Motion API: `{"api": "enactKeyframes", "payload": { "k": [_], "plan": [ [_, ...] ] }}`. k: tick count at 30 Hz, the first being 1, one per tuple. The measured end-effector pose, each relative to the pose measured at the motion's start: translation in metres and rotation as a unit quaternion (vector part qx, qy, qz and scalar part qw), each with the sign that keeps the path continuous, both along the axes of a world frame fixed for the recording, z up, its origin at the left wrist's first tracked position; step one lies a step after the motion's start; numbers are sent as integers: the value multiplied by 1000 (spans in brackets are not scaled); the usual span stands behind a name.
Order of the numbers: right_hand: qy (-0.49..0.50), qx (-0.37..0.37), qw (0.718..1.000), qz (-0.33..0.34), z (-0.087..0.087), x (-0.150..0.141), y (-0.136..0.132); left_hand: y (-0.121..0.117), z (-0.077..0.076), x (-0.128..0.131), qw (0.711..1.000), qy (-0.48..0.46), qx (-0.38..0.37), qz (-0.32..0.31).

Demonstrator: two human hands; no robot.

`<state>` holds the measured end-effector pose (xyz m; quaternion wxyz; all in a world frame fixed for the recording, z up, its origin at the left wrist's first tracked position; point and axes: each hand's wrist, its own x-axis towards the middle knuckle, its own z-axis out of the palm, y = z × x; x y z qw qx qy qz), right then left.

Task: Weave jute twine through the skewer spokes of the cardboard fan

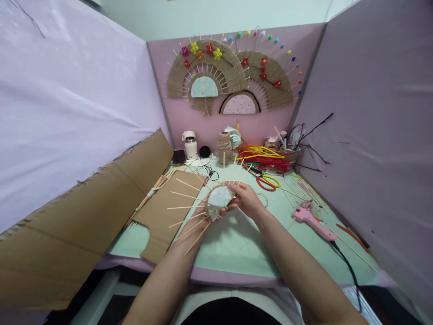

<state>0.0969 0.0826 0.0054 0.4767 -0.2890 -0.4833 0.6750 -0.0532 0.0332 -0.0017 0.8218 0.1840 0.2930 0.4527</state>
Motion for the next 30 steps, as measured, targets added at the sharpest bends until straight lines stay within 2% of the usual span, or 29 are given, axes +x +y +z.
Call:
{"api": "enactKeyframes", "payload": {
  "k": [4, 7, 12, 15, 18, 21, 23, 27, 29, 30],
  "plan": [
    [20, 34, 999, -1, -4, 1, 4, 3, 0, -9, 998, -55, -25, -12],
    [13, 52, 999, 6, -8, 2, 7, 6, -5, -15, 996, -80, -13, -36],
    [-13, 47, 999, 24, -9, 3, 5, 6, -9, -18, 995, -81, 5, -49],
    [-1, 42, 999, -1, -7, 1, 5, 6, -9, -15, 997, -72, 23, -34],
    [58, 27, 996, -62, -6, -1, 10, 5, -8, -9, 997, -38, 65, 19],
    [110, 7, 988, -108, -5, -3, 15, 3, -5, 1, 990, 41, 98, 88],
    [126, -2, 984, -124, -5, -4, 16, 1, -2, 8, 981, 89, 134, 106],
    [126, -7, 983, -137, -10, -8, 15, 0, -2, 19, 956, 130, 226, 137],
    [129, -2, 975, -181, -12, -8, 15, 2, -5, 19, 934, 171, 238, 206],
    [133, 0, 968, -212, -13, -8, 16, 3, -7, 19, 913, 200, 243, 260]
  ]
}}
